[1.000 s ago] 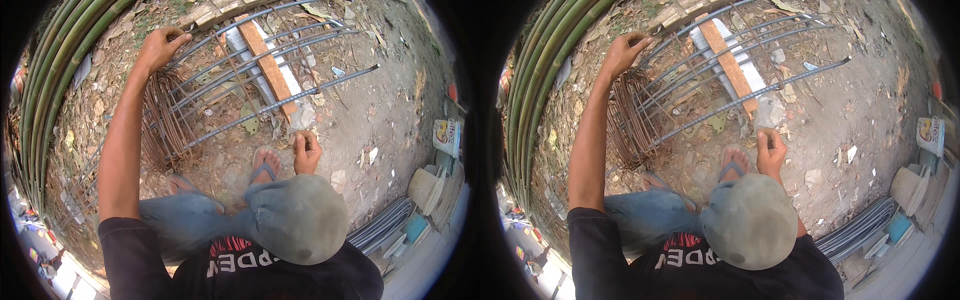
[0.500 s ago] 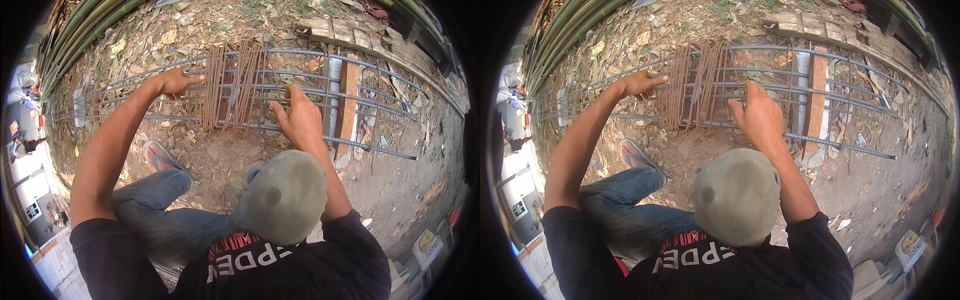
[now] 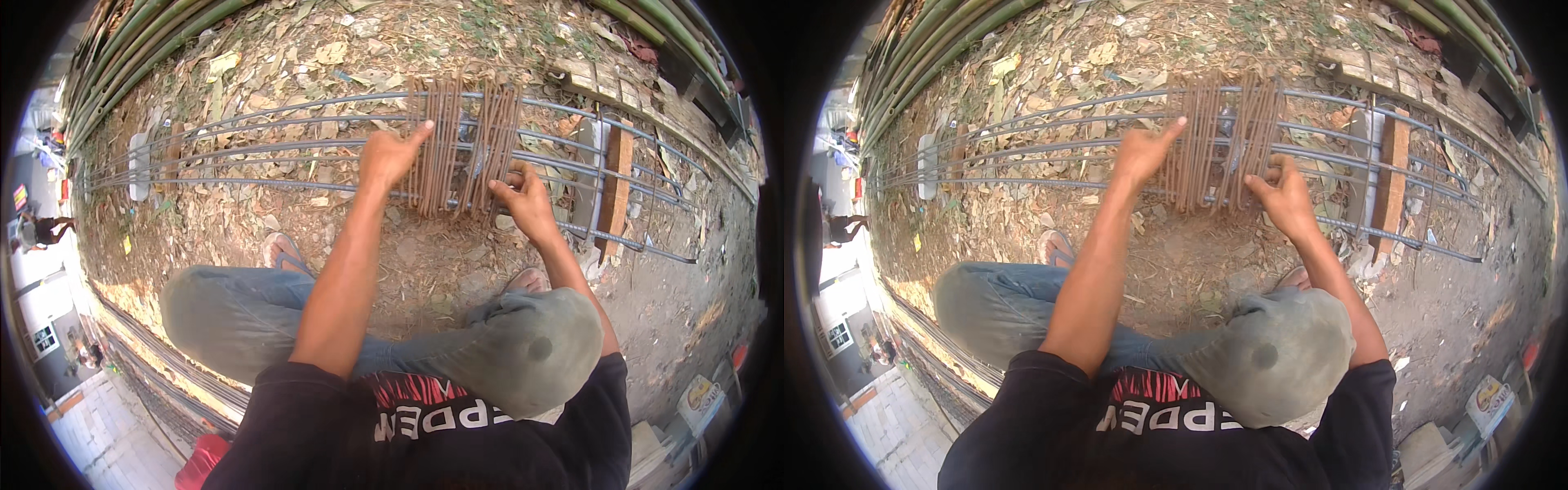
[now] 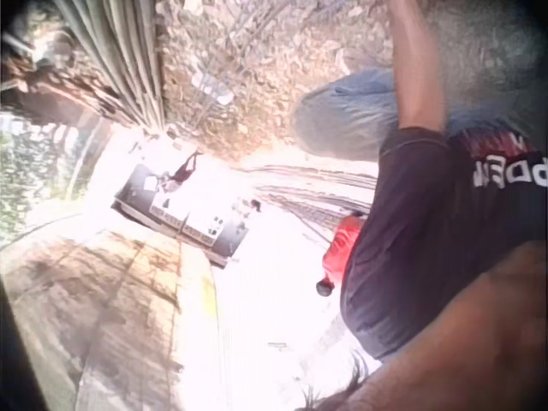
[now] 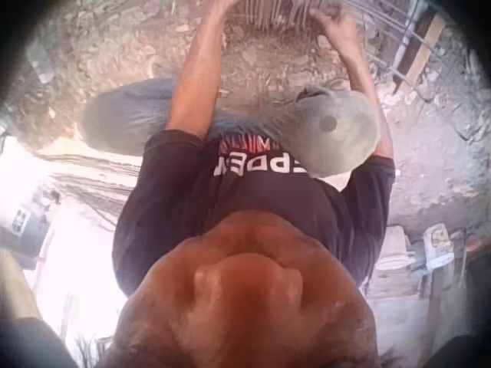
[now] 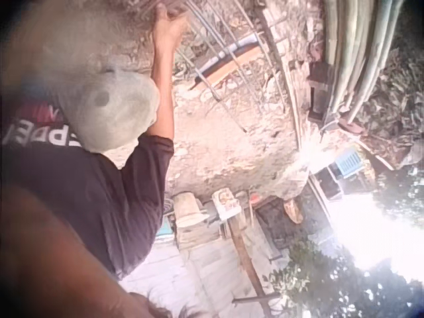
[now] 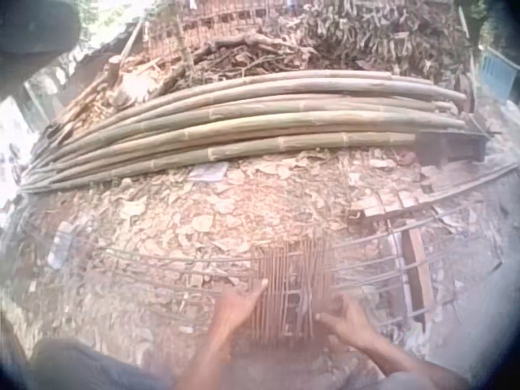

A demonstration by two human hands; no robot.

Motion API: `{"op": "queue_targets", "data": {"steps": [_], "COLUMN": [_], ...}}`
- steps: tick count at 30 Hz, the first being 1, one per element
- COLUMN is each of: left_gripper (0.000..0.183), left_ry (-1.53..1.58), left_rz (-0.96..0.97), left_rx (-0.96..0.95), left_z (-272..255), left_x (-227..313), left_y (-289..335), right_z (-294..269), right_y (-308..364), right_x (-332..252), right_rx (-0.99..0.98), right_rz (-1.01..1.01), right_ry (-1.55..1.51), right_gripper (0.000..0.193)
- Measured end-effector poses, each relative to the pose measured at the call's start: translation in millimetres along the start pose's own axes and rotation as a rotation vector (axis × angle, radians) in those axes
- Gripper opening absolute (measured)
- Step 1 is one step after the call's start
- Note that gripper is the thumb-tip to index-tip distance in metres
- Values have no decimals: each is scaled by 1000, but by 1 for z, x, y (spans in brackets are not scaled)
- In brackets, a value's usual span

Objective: The person slides metal rings onto long rebar rods and ties them in place with thin wire while sitting on the ground.

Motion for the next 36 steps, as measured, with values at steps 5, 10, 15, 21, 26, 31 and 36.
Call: {"op": "queue_targets", "data": {"steps": [5, 10, 15, 21, 26, 31, 36], "left_gripper": [54, 83, 58, 37, 44, 60, 60], "left_ry": [716, 837, 909, 983, 813, 883, 904], "left_rz": [-225, -217, -439, -330, -234, -324, -332], "left_rx": [-170, -750, -978, -780, -777, -754, -629], "left_z": [43, 62, 82, 62, 0, -36, -35], "left_x": [-27, 19, -7, -15, -72, -113, -114], "left_y": [13, 31, 6, 10, -47, -74, -81], "right_z": [10, 2, 48, 81, 178, 228, 197], "right_y": [-6, -2, -24, 0, -17, -12, -18], "right_x": [-22, -27, -44, -45, -73, -111, -88], "right_rx": [-60, 181, 211, 213, 58, -4, 80], "right_rz": [232, 364, 427, 359, -121, -183, -265], "right_ry": [-132, -100, -45, 253, 633, 755, 674], "right_gripper": [41, 35, 29, 35, 43, 46, 38]}}
Point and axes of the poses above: each hand's wrist, its own y-axis away from the middle knuckle, its own z-axis out of the palm, x = y × z, the point moved 6 cm from there along -y, towards the middle knuckle, and after that the axes turned 12 degrees about x, right-handed, at the moved point
